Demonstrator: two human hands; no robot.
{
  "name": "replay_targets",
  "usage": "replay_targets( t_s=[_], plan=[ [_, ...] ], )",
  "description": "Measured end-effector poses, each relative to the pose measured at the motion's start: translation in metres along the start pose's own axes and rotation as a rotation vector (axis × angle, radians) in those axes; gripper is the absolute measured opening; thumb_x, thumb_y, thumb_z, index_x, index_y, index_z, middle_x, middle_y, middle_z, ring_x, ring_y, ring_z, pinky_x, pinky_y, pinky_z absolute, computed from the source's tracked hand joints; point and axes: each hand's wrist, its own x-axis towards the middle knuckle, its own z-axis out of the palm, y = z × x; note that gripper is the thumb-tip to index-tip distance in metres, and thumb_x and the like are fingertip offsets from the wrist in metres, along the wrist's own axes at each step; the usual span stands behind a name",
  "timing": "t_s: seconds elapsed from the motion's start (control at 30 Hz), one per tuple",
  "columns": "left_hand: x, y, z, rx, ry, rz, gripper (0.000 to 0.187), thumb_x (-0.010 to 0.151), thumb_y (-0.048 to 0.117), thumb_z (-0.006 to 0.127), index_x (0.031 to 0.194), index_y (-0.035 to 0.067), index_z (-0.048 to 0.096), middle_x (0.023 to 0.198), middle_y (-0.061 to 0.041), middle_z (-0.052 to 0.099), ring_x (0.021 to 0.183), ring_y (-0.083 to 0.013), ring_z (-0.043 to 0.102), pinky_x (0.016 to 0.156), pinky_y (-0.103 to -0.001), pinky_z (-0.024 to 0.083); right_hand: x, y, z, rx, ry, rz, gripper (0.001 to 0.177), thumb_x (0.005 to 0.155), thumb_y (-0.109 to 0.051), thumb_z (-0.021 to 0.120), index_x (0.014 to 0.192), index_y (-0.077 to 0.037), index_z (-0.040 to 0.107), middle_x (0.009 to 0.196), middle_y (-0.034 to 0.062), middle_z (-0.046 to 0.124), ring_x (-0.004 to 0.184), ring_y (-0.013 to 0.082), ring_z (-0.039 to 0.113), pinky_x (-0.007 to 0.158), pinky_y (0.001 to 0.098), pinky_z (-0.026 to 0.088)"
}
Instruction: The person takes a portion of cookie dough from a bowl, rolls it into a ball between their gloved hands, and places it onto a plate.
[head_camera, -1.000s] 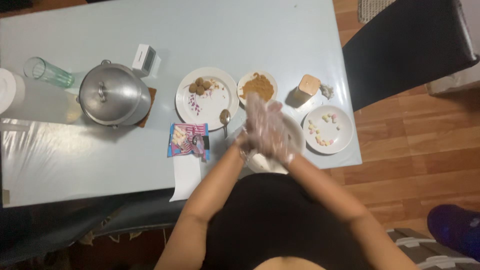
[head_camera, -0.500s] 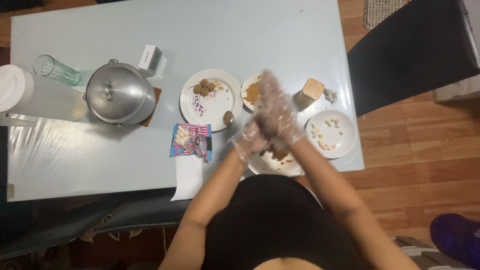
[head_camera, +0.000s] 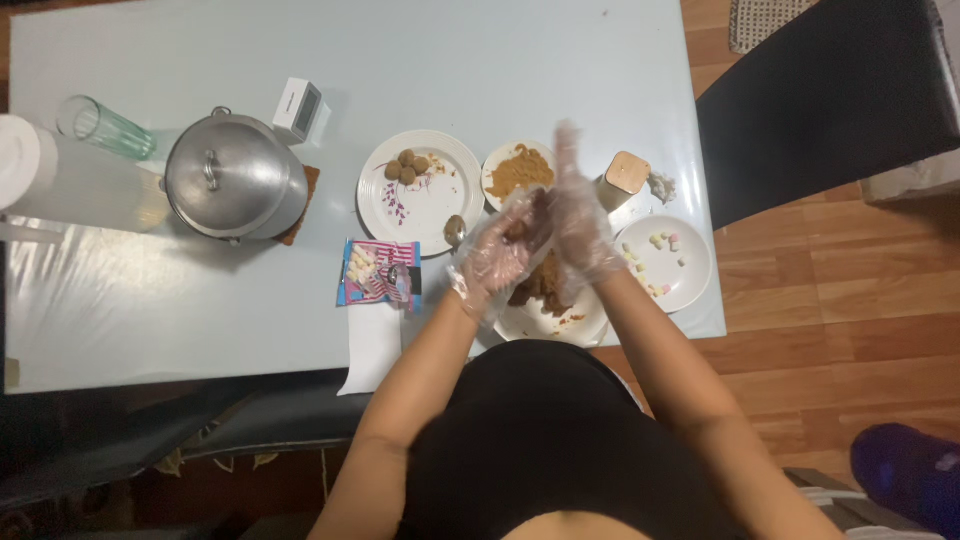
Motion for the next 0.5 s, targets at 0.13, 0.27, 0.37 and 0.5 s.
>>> replay_targets(
  t_s=[0.13, 0.27, 0.37, 0.5],
  plan=[
    [-0.003, 0.004, 0.015, -0.285, -0.082, -0.042, 0.059, 0.105, 0.034, 0.058, 0.153, 0.004, 0.041, 0.153, -0.015, 0.049, 0.142, -0.0276, 0.048, 0.113, -0.042, 0.050, 0.006, 0.009, -0.016, -0.246, -0.032, -0.143, 0.086, 0.118, -0.061, 0.023, 0.129, 0.023, 0.037, 0.087, 0.0403, 0.036, 0.062, 0.0390, 0.045, 0.085, 0.0583, 0.051],
    [0.002, 0.000, 0.025, -0.264, -0.063, -0.059, 0.065, 0.105, 0.042, 0.052, 0.153, 0.001, 0.040, 0.152, -0.018, 0.047, 0.141, -0.0304, 0.046, 0.112, -0.044, 0.050, 0.010, 0.022, 0.001, -0.871, -0.050, -0.423, 0.072, 0.105, -0.049, 0.040, 0.142, 0.014, 0.034, 0.115, 0.0356, 0.038, 0.092, 0.0422, 0.046, 0.098, 0.0566, 0.047],
    [0.004, -0.001, 0.030, -0.120, -0.003, -0.027, 0.068, 0.103, 0.048, 0.045, 0.152, 0.001, 0.040, 0.151, -0.018, 0.048, 0.139, -0.0305, 0.047, 0.111, -0.044, 0.050, -0.004, 0.037, 0.023, -1.325, -0.030, -0.715, 0.074, 0.096, -0.040, 0.052, 0.151, 0.006, 0.031, 0.137, 0.0321, 0.039, 0.115, 0.0445, 0.047, 0.107, 0.0554, 0.043],
    [0.002, -0.004, 0.033, -0.038, 0.035, -0.036, 0.075, 0.102, 0.057, 0.036, 0.152, 0.002, 0.040, 0.149, -0.018, 0.049, 0.135, -0.0307, 0.049, 0.108, -0.044, 0.050, -0.017, 0.043, 0.036, -1.330, -0.012, -0.660, 0.085, 0.088, -0.022, 0.064, 0.164, -0.007, 0.029, 0.161, 0.0234, 0.042, 0.135, 0.0423, 0.053, 0.118, 0.0558, 0.039]
  ],
)
